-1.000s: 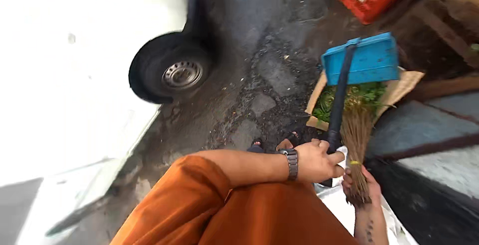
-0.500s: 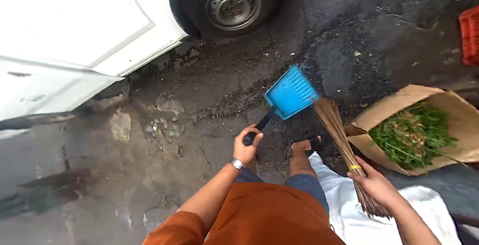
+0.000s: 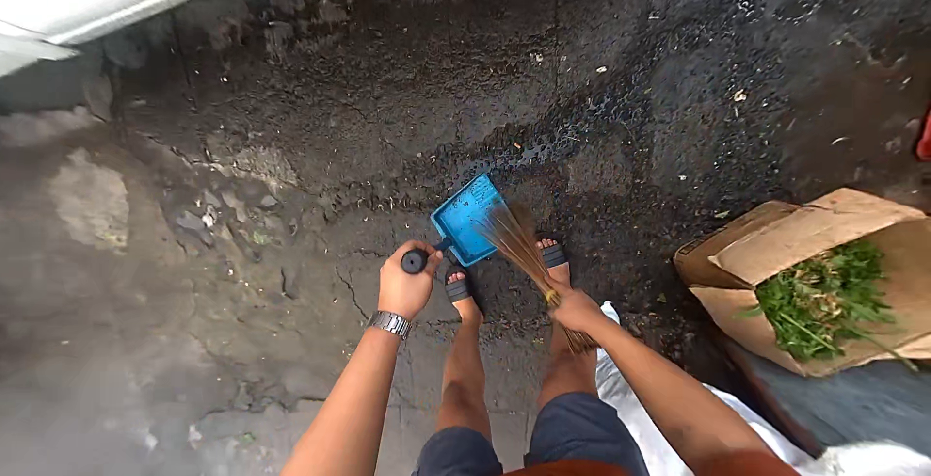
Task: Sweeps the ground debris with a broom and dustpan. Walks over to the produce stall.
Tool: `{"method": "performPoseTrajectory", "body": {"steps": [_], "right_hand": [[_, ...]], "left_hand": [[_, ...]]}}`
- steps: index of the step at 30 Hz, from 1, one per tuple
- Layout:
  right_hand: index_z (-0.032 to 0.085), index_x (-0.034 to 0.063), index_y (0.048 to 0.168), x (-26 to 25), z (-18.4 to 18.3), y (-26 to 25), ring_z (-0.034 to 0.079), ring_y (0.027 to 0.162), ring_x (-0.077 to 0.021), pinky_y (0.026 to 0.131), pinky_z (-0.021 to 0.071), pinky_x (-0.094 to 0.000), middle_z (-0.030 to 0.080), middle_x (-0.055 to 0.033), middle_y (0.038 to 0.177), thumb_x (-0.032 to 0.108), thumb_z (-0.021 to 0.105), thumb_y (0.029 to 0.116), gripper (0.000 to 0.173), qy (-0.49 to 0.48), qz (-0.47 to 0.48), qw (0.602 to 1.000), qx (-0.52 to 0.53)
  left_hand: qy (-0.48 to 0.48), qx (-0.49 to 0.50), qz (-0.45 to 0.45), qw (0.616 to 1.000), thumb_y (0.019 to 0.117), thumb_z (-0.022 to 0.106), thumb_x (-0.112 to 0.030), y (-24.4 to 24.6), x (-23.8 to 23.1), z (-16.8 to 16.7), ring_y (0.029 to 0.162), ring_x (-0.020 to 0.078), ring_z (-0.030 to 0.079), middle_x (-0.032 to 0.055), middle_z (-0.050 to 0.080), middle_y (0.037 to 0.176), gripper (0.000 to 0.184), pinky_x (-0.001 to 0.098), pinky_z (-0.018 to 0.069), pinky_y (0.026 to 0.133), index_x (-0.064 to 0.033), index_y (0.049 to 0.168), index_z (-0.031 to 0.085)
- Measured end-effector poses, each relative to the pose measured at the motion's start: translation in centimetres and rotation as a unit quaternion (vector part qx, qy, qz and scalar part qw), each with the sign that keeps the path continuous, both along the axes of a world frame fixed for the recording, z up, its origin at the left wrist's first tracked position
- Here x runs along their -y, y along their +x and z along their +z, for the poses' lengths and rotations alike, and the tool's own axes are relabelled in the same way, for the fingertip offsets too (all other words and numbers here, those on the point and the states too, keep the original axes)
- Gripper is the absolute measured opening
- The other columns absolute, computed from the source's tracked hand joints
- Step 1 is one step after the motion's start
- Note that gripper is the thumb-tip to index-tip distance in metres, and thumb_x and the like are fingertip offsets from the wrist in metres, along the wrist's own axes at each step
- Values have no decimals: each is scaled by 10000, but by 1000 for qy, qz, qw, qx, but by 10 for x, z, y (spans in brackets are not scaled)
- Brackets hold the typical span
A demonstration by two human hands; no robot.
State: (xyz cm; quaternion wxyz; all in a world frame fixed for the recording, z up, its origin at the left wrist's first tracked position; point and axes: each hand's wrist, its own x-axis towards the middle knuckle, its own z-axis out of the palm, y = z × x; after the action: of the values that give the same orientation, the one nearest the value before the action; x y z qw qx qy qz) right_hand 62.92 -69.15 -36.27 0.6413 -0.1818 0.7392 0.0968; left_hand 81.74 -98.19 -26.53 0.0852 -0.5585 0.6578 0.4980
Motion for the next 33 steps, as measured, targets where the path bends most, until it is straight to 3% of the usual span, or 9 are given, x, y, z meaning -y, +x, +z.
{"method": "performPoseTrajectory", "body": {"steps": [3, 5, 9, 13, 16, 20, 24, 29, 33], "right_hand": [[341, 351, 1614, -13, 74, -60, 619, 1228, -421, 1015, 480, -678, 625, -208, 1375, 312, 779, 872, 862, -8, -54, 998, -19], [361, 316, 1609, -9, 77, -128, 633, 1183, -441, 975, 497, -690, 631, -235, 1343, 275, 779, 876, 845, -33, -106, 991, -77], [350, 191, 1611, 45, -39, -208, 588, 1247, -444, 1027, 466, -661, 589, -273, 1382, 245, 792, 863, 872, -63, -222, 963, -137], [313, 239, 1628, 73, -106, -97, 614, 1224, -455, 999, 491, -682, 627, -257, 1341, 292, 778, 838, 918, -48, -7, 999, -23], [197, 357, 1654, 31, -70, -89, 625, 1219, -432, 993, 494, -664, 633, -228, 1350, 331, 750, 877, 954, -29, 51, 998, 23], [291, 383, 1626, -20, 11, -206, 643, 1154, -466, 949, 498, -706, 639, -253, 1321, 268, 764, 876, 894, -54, -45, 994, -80], [259, 261, 1648, -2, -32, -274, 589, 1245, -456, 1009, 463, -680, 587, -272, 1387, 238, 746, 891, 900, -42, -220, 956, -191], [346, 242, 1610, 71, -95, -101, 612, 1226, -450, 998, 487, -690, 628, -252, 1338, 325, 776, 851, 876, -55, -17, 998, -21], [200, 386, 1649, 40, -45, -56, 631, 1213, -423, 982, 504, -662, 639, -208, 1350, 301, 737, 879, 942, -36, 53, 997, 43]], "left_hand": [[1, -19, 9, 1000, 934, 728, -261, 8, 11, 6, 800, 126, 735, 10, 751, 937, 168, 366, 636, 783, -128, 1036, 721], [5, -39, 37, 999, 928, 734, -253, 21, 11, 18, 836, 158, 744, 43, 750, 1016, 207, 381, 648, 797, -99, 1066, 713], [-2, -64, 115, 991, 920, 727, -192, 32, 6, 31, 839, 227, 762, 111, 745, 1091, 234, 403, 671, 767, -36, 1091, 692], [-9, -45, 149, 988, 918, 719, -158, 18, 10, 12, 820, 229, 761, 117, 743, 1074, 229, 394, 672, 754, -17, 1094, 676], [3, -27, 156, 987, 937, 700, -143, 13, 29, -2, 811, 222, 760, 126, 737, 1077, 221, 382, 667, 748, -6, 1106, 662], [21, -10, 169, 985, 967, 687, -111, 5, 60, -8, 783, 229, 766, 124, 753, 1013, 165, 388, 668, 737, -11, 1094, 654], [31, 22, 141, 989, 994, 680, -129, -27, 71, -6, 741, 219, 761, 119, 755, 943, 151, 387, 662, 716, -16, 1093, 658], [29, 43, 117, 992, 1017, 655, -188, -49, 99, 6, 707, 198, 747, 96, 750, 901, 168, 385, 653, 686, -48, 1110, 651], [49, 49, 126, 990, 1016, 655, -184, -55, 114, 0, 701, 207, 750, 115, 749, 905, 164, 389, 652, 674, -48, 1108, 648]]}}
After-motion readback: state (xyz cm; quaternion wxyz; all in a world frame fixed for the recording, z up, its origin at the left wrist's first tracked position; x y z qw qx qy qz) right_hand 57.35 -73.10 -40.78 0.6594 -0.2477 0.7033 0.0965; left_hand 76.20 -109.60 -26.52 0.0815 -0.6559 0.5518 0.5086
